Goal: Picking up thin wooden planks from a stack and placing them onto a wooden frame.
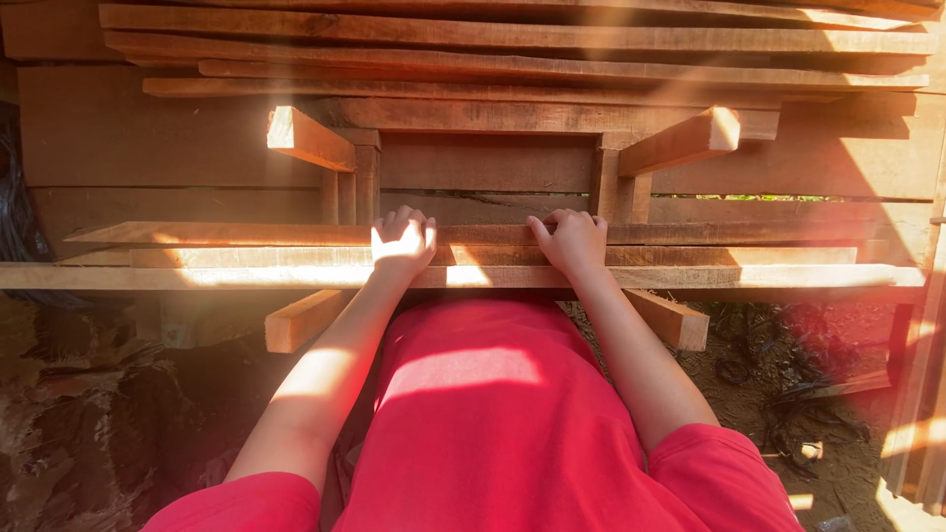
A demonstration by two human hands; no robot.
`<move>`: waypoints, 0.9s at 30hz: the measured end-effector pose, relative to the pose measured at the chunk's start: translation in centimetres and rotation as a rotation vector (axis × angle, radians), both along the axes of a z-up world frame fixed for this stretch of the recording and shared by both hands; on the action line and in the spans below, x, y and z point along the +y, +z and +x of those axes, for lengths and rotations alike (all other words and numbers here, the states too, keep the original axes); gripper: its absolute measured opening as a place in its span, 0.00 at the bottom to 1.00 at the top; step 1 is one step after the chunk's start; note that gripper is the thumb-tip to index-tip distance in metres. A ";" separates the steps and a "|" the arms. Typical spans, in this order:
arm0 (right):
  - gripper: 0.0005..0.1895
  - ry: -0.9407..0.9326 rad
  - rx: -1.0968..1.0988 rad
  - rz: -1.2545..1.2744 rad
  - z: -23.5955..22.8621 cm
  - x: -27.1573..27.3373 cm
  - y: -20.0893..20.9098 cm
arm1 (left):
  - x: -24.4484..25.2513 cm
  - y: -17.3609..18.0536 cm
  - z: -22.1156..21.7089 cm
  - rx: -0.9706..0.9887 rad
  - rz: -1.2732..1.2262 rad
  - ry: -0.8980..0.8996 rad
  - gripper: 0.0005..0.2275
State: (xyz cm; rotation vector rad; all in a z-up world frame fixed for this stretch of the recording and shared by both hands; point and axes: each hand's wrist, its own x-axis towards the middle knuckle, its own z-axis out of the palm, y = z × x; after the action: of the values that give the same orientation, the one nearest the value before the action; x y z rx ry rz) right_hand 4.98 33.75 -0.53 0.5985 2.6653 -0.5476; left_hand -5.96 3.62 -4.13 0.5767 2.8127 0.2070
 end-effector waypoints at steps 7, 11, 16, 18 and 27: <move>0.27 -0.041 -0.111 -0.124 -3.2 0.0 1.2 | 2.8 3.7 -4.0 -0.287 -0.164 -0.016 0.18; 0.27 -0.128 -0.017 -0.247 -6.5 1.1 -0.4 | 4.4 2.2 -7.1 -0.518 -0.295 0.030 0.20; 0.32 -0.265 0.152 -0.220 -12.5 3.2 -2.5 | 6.7 -1.1 -12.3 -0.319 -0.023 -0.014 0.20; 0.32 -0.168 0.362 -0.048 -15.3 4.0 -1.4 | 8.7 2.7 -15.7 -0.253 0.049 -0.035 0.23; 0.32 0.102 0.177 0.282 -21.4 8.9 -4.6 | 9.3 1.1 -24.3 -0.010 -0.221 -0.067 0.18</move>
State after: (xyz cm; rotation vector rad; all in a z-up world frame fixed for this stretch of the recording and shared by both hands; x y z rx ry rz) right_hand -16.39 42.61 -5.09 0.5050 2.9489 -0.2046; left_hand -30.25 12.92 -3.00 0.6146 2.7517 -0.1123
